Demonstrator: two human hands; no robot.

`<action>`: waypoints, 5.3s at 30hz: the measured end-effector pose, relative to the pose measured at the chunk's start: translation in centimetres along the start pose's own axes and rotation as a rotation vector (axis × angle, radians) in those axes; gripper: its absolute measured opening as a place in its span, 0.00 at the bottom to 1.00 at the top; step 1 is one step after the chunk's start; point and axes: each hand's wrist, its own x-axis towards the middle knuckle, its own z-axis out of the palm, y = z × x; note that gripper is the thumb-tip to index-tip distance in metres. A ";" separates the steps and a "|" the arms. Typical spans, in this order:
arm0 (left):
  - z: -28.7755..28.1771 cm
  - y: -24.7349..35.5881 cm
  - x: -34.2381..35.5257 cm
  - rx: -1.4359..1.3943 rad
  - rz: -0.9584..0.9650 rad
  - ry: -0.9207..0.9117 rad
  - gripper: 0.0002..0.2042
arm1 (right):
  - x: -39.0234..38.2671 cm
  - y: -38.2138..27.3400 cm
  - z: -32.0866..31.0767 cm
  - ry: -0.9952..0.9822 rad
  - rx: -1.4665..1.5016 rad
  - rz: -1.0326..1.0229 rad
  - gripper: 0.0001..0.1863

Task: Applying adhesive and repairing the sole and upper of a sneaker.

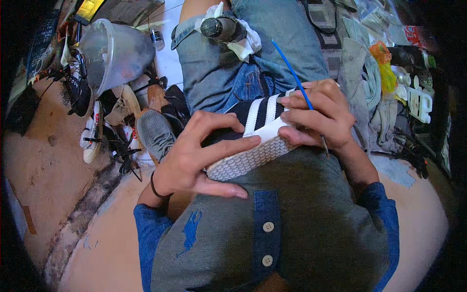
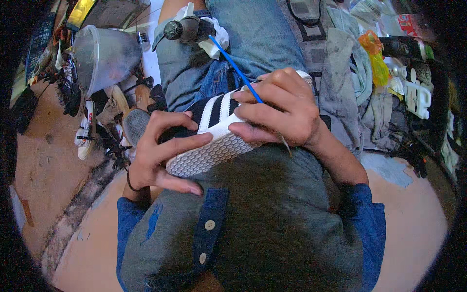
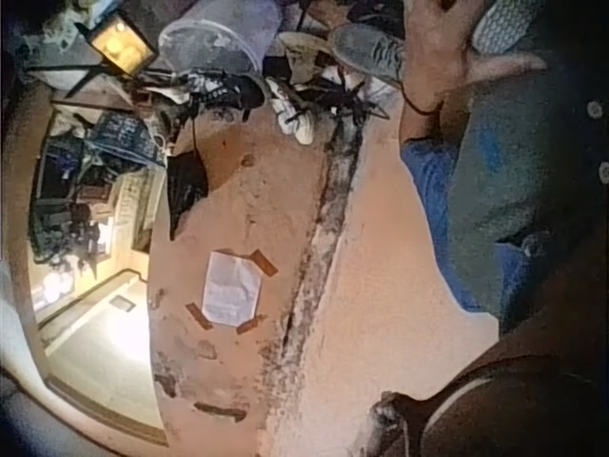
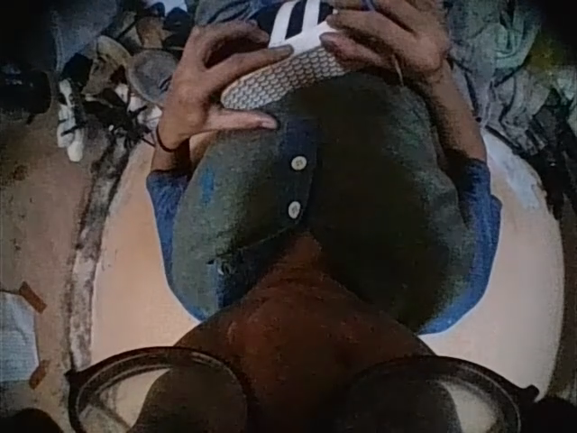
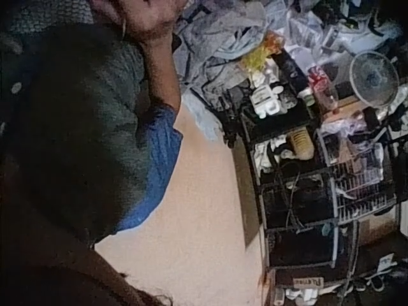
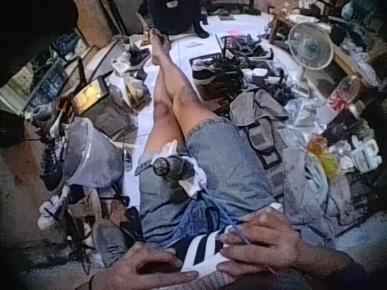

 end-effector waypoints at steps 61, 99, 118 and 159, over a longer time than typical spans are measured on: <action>-1.0 -1.2 0.2 -0.519 0.047 0.072 0.26 | -0.5 0.7 -0.3 -0.065 0.081 0.081 0.15; 0.0 0.4 -1.7 -0.009 -0.112 0.215 0.22 | -0.3 0.5 0.4 -0.033 0.051 0.078 0.13; 0.4 -2.2 -1.4 -0.176 -0.013 0.377 0.17 | -0.2 0.7 0.4 -0.025 0.043 0.074 0.13; 1.1 -2.5 -2.5 -0.042 0.100 0.410 0.22 | -0.2 0.9 0.4 -0.052 0.047 0.097 0.14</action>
